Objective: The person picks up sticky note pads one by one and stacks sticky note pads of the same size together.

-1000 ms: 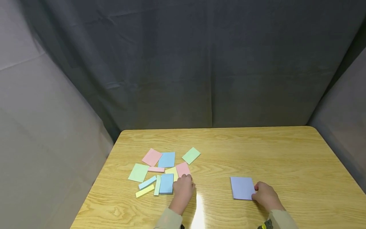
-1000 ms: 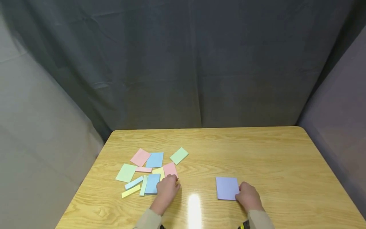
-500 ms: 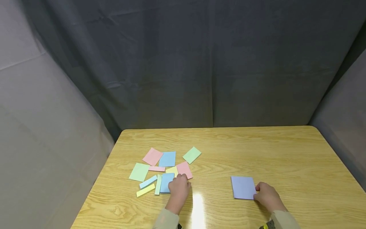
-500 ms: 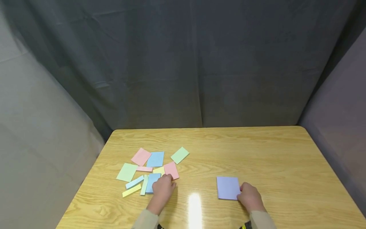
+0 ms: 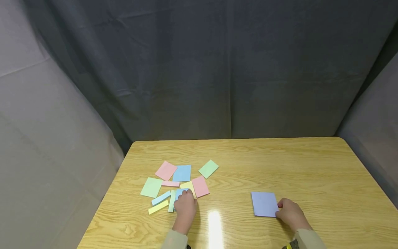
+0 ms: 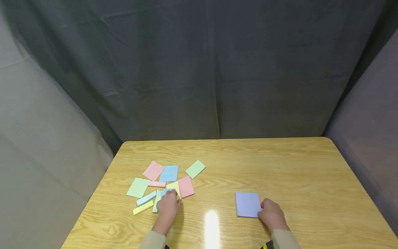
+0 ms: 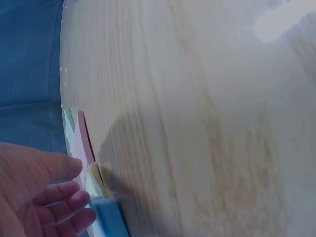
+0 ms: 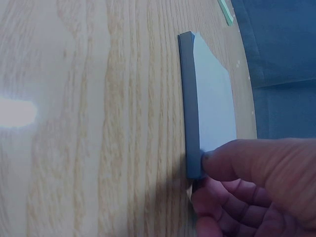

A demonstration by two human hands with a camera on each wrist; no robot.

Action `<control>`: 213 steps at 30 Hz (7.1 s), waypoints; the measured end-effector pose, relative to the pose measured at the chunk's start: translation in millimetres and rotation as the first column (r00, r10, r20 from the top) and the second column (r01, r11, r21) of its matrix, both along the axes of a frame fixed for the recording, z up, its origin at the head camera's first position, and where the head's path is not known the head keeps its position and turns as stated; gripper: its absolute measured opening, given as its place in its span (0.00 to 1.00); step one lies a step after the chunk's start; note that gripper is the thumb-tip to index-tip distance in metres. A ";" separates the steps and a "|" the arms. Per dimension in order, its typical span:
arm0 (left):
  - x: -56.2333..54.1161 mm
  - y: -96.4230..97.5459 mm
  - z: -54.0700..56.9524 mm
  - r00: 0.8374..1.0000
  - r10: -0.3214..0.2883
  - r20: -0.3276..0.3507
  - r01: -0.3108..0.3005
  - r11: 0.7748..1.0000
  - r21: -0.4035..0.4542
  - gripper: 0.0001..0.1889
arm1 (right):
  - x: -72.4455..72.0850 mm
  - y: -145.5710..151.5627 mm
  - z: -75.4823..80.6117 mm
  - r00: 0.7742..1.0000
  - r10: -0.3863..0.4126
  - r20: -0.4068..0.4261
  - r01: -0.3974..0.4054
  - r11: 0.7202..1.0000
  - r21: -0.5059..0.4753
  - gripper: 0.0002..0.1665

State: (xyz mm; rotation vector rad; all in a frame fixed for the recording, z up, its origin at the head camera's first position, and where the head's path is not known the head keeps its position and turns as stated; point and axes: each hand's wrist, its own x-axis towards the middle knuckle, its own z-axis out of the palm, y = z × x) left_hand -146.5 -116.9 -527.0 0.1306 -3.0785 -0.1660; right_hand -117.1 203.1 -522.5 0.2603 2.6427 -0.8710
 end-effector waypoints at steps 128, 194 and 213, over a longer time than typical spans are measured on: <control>6.6 -20.8 8.5 0.915 -0.168 0.366 -0.303 0.312 0.901 0.18 | 4.3 0.7 -0.4 0.998 -0.056 -0.010 0.056 0.997 -0.058 0.15; 10.1 59.4 4.9 0.978 -0.119 0.172 -0.014 0.784 0.621 0.06 | 5.4 1.5 0.2 0.998 -0.061 0.000 0.061 0.995 -0.079 0.15; 3.9 41.0 10.2 0.997 -0.058 0.052 0.021 0.846 0.532 0.09 | 3.4 4.1 0.4 1.000 -0.018 0.006 0.018 0.998 -0.060 0.15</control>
